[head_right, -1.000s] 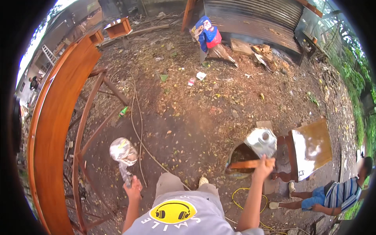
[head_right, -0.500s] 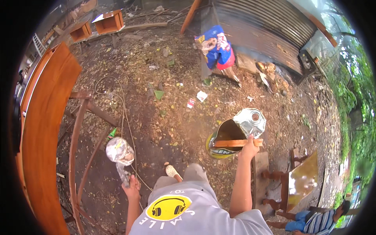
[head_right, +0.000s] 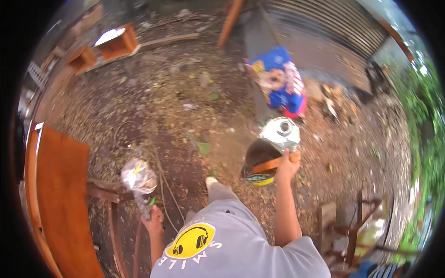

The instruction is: Spray varnishing wooden furniture outdoors in a workshop area.

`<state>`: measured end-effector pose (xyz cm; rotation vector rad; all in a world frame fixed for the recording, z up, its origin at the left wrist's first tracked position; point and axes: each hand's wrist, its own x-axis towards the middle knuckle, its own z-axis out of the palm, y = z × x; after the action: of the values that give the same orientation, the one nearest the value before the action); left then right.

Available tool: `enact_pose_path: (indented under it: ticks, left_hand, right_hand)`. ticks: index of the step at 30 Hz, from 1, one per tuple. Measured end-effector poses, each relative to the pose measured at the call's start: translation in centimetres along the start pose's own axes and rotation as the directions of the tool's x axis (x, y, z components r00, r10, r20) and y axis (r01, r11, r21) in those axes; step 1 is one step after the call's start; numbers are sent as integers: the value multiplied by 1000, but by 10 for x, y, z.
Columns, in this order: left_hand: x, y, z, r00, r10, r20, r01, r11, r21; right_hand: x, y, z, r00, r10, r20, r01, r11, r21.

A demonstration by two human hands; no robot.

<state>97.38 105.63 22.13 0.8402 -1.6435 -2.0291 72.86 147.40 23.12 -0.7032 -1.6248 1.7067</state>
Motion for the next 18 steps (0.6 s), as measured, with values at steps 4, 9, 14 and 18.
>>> enact_pose_path:
  ticks: [4, 9, 14, 18]
  left_hand:
    - [116, 54, 32, 996, -77, -50, 81, 992, 94]
    - [266, 84, 38, 997, -70, -44, 75, 989, 124]
    - [422, 130, 24, 992, 39, -116, -16, 981, 192]
    - [553, 197, 6, 992, -11, -126, 43, 966, 253]
  right_hand:
    - [17, -2, 153, 983, 25, 180, -16, 998, -53]
    - [14, -2, 354, 961, 61, 268, -60, 998, -11]
    - [-39, -16, 572, 920, 110, 376, -45, 983, -177]
    - [-44, 2, 737, 872, -127, 474, 208, 970, -123]
